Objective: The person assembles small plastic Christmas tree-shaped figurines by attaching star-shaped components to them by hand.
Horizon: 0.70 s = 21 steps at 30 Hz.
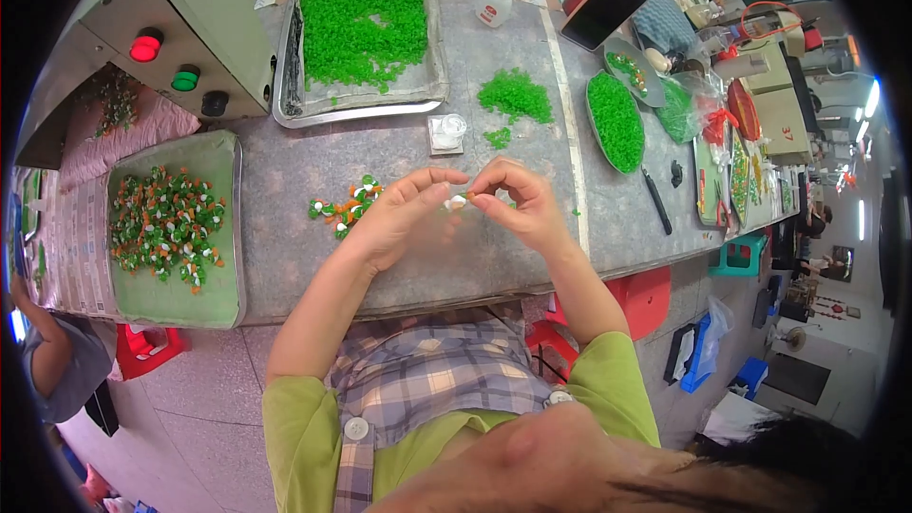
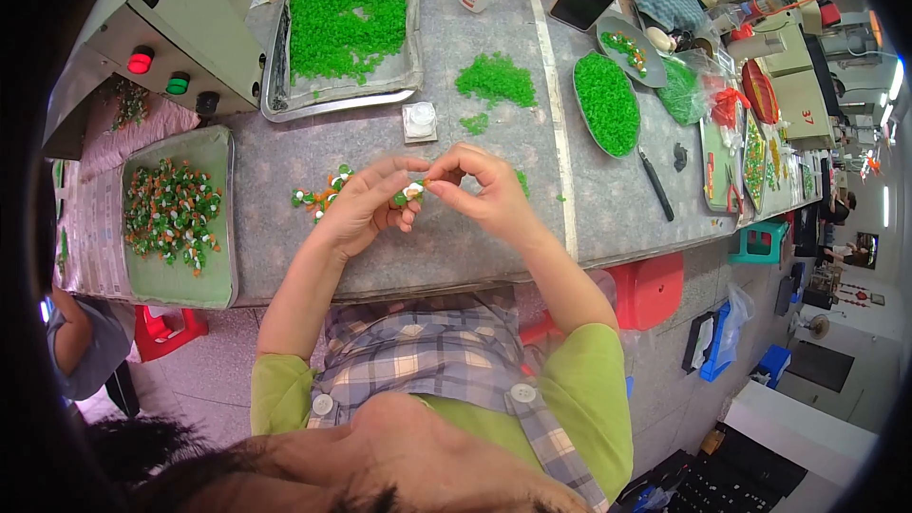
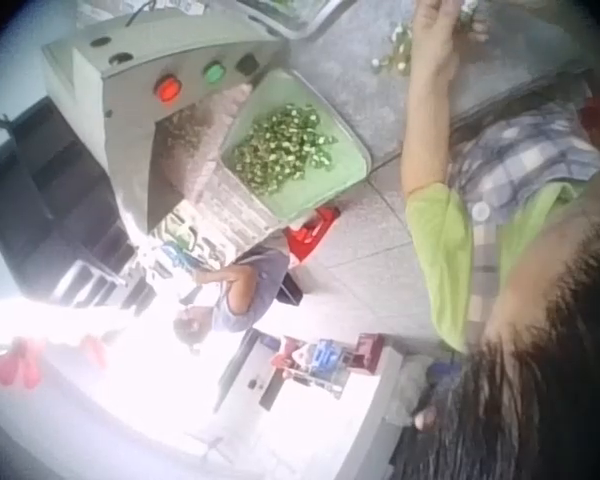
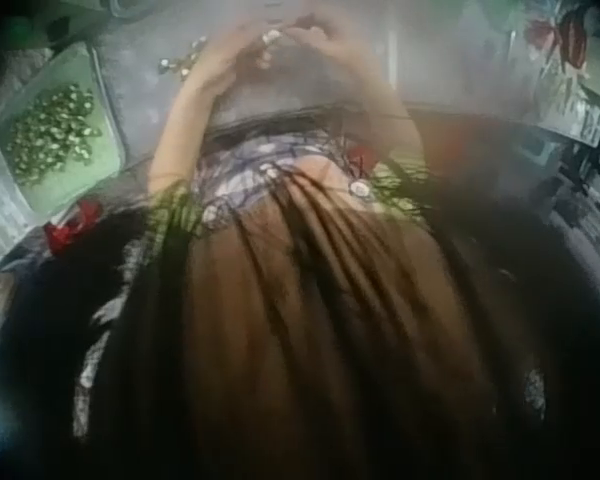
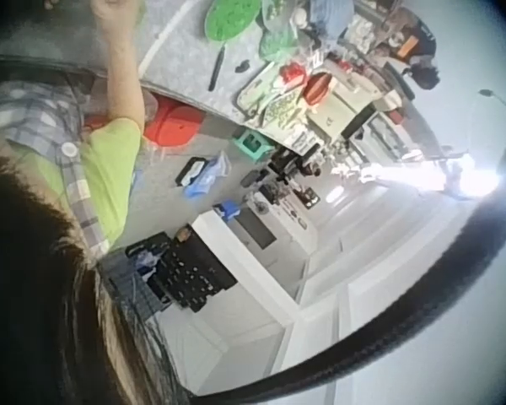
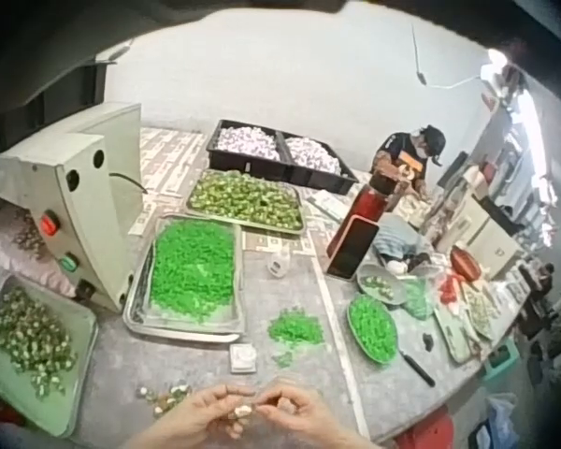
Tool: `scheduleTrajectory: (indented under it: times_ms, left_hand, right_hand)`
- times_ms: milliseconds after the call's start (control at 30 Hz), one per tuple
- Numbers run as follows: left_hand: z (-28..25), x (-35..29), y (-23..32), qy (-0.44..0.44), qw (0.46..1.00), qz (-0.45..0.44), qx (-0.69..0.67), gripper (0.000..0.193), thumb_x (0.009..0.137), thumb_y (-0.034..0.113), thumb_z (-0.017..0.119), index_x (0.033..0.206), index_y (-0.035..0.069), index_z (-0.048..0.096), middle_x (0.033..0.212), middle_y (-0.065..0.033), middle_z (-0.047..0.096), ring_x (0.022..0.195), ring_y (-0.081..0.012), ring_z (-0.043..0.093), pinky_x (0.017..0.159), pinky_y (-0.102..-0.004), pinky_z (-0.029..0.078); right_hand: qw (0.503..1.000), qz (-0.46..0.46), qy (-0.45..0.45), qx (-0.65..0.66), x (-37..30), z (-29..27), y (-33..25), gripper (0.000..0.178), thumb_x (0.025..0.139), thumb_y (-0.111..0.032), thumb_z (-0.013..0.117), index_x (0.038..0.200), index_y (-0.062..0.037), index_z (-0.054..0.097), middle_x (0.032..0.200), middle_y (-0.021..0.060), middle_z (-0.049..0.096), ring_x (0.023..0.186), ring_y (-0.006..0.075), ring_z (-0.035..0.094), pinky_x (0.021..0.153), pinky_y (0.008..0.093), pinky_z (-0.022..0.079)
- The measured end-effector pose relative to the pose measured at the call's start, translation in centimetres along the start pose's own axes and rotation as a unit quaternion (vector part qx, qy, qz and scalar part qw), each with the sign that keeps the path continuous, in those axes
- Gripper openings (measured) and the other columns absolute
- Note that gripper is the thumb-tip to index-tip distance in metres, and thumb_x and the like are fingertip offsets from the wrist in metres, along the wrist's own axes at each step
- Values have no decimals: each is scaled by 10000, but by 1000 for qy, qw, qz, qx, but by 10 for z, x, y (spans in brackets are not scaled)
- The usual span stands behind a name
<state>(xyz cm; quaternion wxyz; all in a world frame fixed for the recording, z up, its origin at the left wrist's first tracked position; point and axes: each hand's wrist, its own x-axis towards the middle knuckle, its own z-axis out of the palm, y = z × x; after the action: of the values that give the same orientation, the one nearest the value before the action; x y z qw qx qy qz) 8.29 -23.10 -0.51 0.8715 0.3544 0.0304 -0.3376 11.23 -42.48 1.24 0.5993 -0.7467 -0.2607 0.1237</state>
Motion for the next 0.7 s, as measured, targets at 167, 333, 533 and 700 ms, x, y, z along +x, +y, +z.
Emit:
scheduleTrajectory:
  times_ms: [167,333,533,700]
  left_hand:
    - [8,3,-1,75,994,69,37,369,819,214,588,1125,45,470,788,-45,562,643,-82,545,547,-194,478]
    - [-2,6,-6,110,981,129,96,333,812,176,595,1097,45,483,800,-26,566,658,-85,533,583,-211,467]
    - [-2,6,-8,117,969,161,149,233,813,138,584,1026,63,526,793,29,549,694,-32,489,652,-178,399]
    - [-1,8,-12,95,968,136,190,169,823,190,585,929,60,566,798,5,570,676,-63,519,586,-209,444]
  right_hand:
    - [980,96,156,-73,16,-52,29,77,765,-80,594,819,-28,610,762,24,569,707,95,532,640,221,412]
    - [946,89,131,-283,36,-63,44,81,745,-102,589,798,-51,621,748,55,568,657,165,546,602,266,428]
    - [885,69,-1,-460,52,-64,37,121,720,-125,587,819,-60,607,758,98,565,681,243,556,621,335,433]
    - [990,125,42,45,41,-50,2,67,750,-68,587,800,-23,583,718,34,540,670,141,535,628,254,418]
